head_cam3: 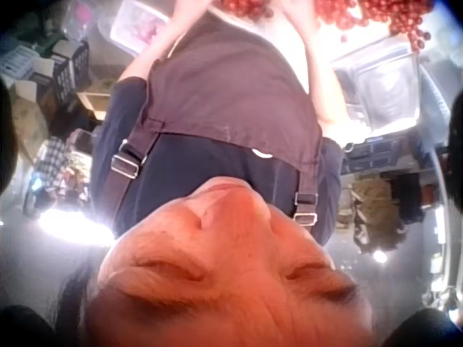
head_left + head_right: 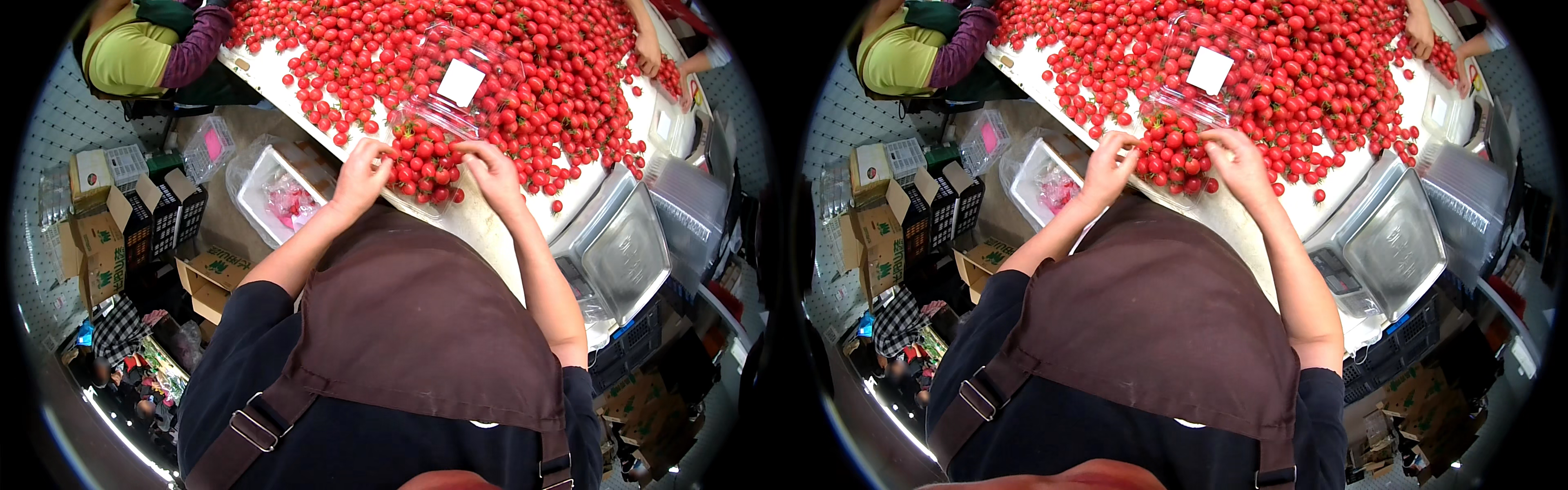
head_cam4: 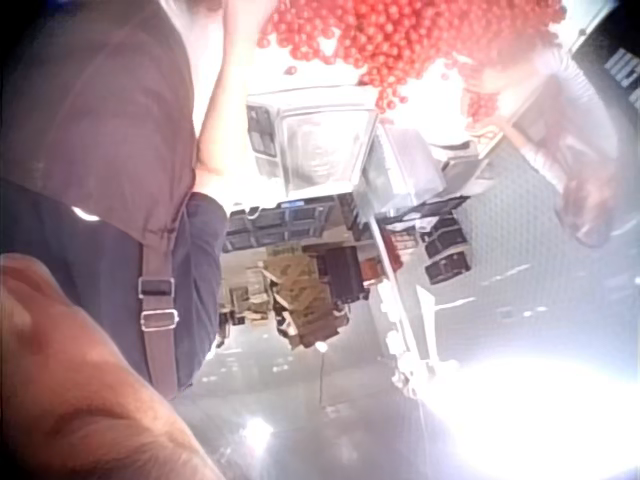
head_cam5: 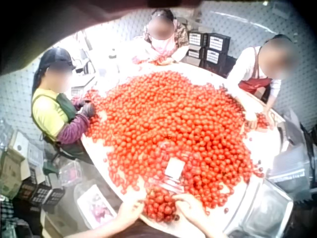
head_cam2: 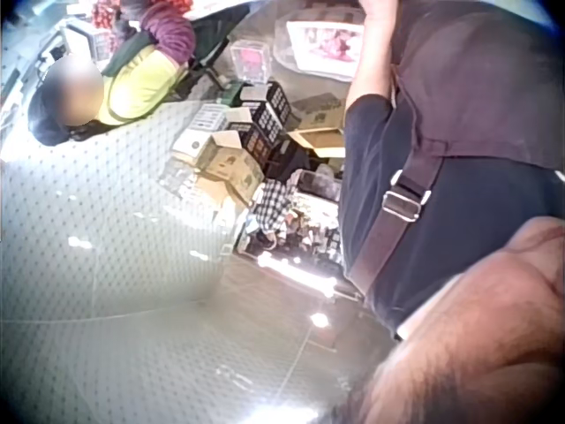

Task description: The person sorts cherry tomatoes from a large pile on a table into clear plastic containers. They pick individual tomatoes by hand and place them into the containers, occasionally adjusting the pile to access more fruit. Another person works alongside them on the same table.

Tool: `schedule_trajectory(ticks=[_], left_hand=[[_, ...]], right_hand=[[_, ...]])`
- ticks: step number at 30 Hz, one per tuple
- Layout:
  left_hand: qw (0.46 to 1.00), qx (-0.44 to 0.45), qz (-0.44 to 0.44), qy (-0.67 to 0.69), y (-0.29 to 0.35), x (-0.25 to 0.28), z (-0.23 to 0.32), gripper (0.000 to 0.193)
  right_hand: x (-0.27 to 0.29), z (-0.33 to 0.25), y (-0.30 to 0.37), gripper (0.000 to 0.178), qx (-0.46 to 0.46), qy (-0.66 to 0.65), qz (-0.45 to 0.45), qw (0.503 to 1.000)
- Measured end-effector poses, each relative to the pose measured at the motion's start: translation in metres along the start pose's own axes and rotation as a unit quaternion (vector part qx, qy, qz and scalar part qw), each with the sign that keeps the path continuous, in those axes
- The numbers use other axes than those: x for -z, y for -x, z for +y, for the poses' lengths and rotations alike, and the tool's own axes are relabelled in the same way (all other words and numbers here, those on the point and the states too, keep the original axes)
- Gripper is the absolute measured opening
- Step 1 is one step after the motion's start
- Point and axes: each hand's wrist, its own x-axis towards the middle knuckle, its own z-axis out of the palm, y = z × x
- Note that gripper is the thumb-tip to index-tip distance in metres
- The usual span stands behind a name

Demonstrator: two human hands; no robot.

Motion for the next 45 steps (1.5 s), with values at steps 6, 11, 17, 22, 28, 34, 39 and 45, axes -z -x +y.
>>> schedule_trajectory(ticks=[6, 11, 17, 22, 28, 34, 39, 45], left_hand=[[0.998, 0.029, 0.054, -0.004, -0.001, 0.014, -0.035, 0.016], [0.999, 0.017, 0.030, -0.037, 0.004, 0.002, -0.031, 0.019], [0.996, 0.017, 0.039, -0.084, -0.001, 0.001, -0.052, 0.020], [0.995, 0.016, 0.056, -0.075, -0.007, 0.002, -0.066, 0.018], [0.996, 0.012, 0.048, -0.068, -0.010, -0.001, -0.055, 0.018], [0.996, 0.006, 0.047, -0.071, -0.014, 0.000, -0.051, 0.018], [0.996, 0.005, 0.058, -0.074, -0.014, 0.000, -0.063, 0.018], [0.994, -0.001, 0.071, -0.082, -0.020, -0.002, -0.076, 0.018]], right_hand=[[0.012, 0.005, 0.033, 0.025, -0.111, -0.067, -0.037, 0.991], [-0.029, -0.005, 0.054, 0.039, 0.080, 0.170, -0.068, 0.980], [-0.020, 0.009, 0.070, 0.027, -0.007, 0.074, -0.052, 0.996], [0.031, 0.050, 0.074, 0.015, -0.113, 0.111, 0.203, 0.966], [0.018, 0.053, 0.045, 0.026, -0.043, 0.436, 0.176, 0.881], [0.000, 0.070, 0.042, 0.029, -0.025, 0.454, 0.199, 0.868], [0.030, 0.068, 0.061, 0.022, -0.196, -0.048, 0.191, 0.961], [0.067, 0.033, 0.060, 0.027, -0.177, -0.402, 0.191, 0.878]])
